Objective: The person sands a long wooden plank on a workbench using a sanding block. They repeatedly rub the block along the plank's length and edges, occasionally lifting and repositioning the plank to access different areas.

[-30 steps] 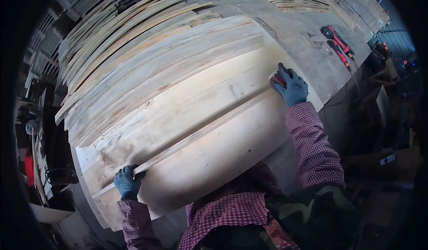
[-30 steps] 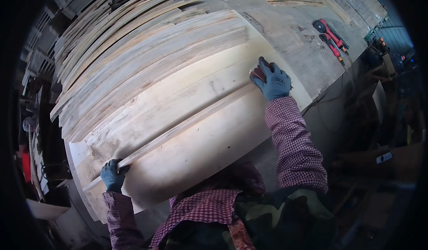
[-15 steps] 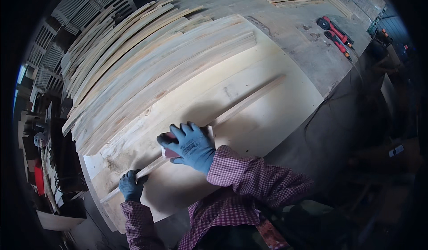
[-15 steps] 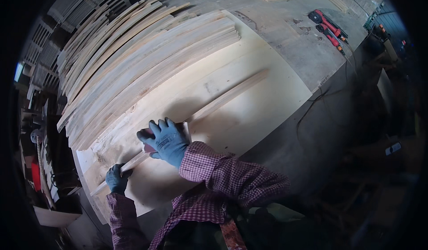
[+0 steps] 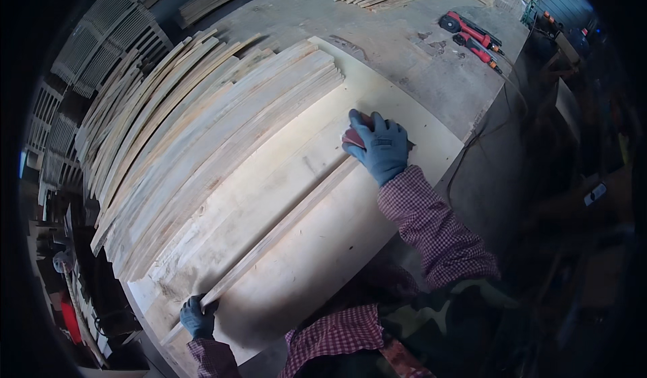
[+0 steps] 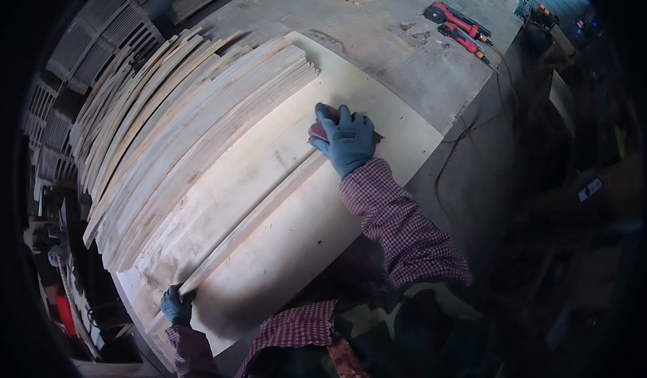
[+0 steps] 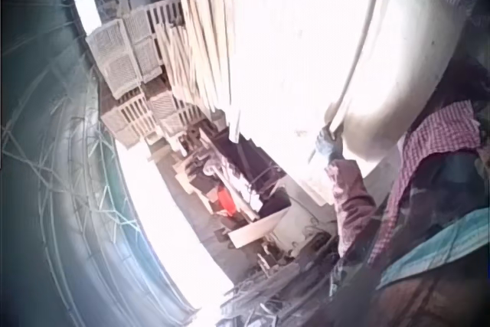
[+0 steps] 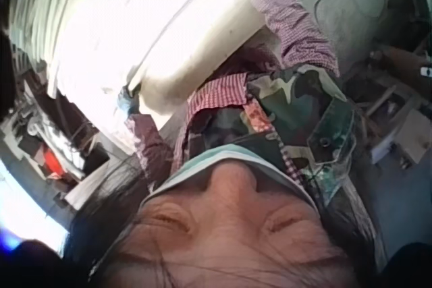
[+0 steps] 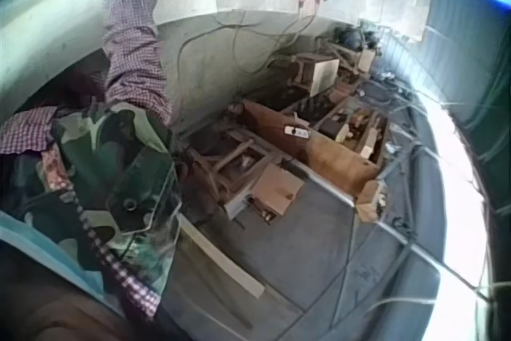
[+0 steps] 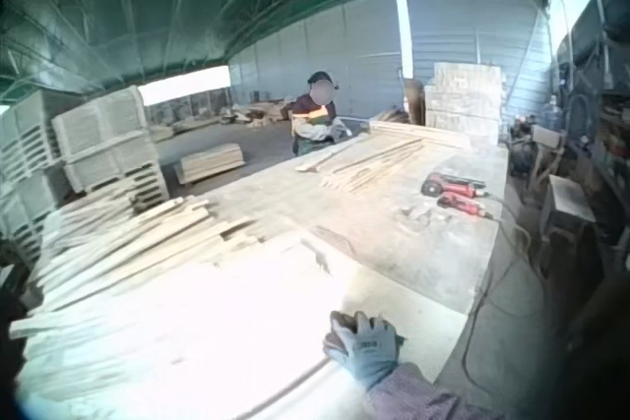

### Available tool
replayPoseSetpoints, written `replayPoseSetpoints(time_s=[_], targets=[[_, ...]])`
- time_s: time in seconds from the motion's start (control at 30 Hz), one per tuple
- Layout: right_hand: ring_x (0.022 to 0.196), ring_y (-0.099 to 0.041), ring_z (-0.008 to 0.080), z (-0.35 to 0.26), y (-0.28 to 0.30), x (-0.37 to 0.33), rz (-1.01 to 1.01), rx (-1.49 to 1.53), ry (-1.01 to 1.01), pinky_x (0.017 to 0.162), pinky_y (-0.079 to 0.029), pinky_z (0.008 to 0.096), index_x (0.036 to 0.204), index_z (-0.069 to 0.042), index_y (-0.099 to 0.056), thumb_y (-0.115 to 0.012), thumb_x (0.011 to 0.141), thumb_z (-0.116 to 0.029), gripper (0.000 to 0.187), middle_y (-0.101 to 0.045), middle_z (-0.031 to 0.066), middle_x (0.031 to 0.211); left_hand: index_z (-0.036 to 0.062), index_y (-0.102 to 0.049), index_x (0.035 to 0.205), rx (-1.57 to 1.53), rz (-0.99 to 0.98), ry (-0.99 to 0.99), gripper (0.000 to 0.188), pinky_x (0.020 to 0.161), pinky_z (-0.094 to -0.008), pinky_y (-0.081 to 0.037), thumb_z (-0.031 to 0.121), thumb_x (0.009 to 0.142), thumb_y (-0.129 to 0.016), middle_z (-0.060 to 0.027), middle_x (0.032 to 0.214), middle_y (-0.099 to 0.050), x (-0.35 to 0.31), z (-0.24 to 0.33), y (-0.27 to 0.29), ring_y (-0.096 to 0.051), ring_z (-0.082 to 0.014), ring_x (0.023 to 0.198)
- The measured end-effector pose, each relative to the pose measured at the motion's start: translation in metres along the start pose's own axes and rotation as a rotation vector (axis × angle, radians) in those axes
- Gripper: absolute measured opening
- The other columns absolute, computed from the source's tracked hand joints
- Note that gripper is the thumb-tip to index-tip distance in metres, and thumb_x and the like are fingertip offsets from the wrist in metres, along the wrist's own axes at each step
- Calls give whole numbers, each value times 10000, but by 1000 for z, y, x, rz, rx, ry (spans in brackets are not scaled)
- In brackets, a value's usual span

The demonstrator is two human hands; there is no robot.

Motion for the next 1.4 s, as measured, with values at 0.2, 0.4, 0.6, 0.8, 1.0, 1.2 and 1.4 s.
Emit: replayPoseSetpoints(time_s=[0.2,0.4,0.6,0.8,1.0,1.2,1.4], targets=[[1104,-557,325,-161,35,-81,-3,263,504,1006,-441,503,1446,-343,-512,-698,820,-581,695,-531,162,1335,158,-711,988,-38,-16,-4,392,783,-485,-496,424,720,-818,-106,913,-696,-1,-3,-4,-648,-356,903],[1019,-613,342,58,2,19,11,-55,-78,892,-490,505,1472,-335,-488,-730,804,-597,758,-580,116,1194,135,-709,988,-86,-142,-4,461,764,-488,-507,463,691,-840,-116,888,-703,18,-6,-7,-663,-362,877],[1260,-555,393,122,-26,46,-305,-106,-309,1031,-449,535,1544,-431,-342,-578,850,-738,795,-480,143,1472,105,-706,1006,-266,-327,-70,546,740,-446,-548,513,676,-859,-144,868,-734,36,53,-8,-711,-351,823],[1281,-550,395,121,-48,18,-183,215,-373,1064,-427,522,1569,-399,-308,-553,914,-676,752,-506,159,1474,115,-736,923,-247,-343,53,489,670,-435,-548,527,686,-852,-153,769,-721,31,43,10,-709,-352,734],[1305,-543,384,252,-84,-35,-253,265,-722,1104,-410,451,1566,-106,-337,-495,876,-747,955,-530,248,1446,72,-714,932,-185,-80,84,507,631,-450,-522,552,780,-777,-186,756,-697,23,12,108,-692,-395,726],[1206,-563,462,142,-67,-48,-480,-28,-525,1019,-460,526,1527,-107,-388,-482,904,-729,886,-532,327,1328,50,-720,922,-331,9,148,392,635,-399,-520,380,754,-850,-171,746,-686,-21,21,145,-692,-337,678],[984,-570,353,-243,-17,-135,-378,356,299,802,-505,486,1440,20,-452,-663,815,-687,967,-564,198,1108,32,-721,945,-295,181,207,453,631,-366,-523,430,765,-839,-183,765,-687,-72,4,188,-698,-328,679]])
Point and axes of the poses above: each hand's wrist, its own x-axis towards the middle knuckle, its own y-axis out of the back of the hand, z = x × y, the point moved 9 cm from there along x, towards the middle knuckle
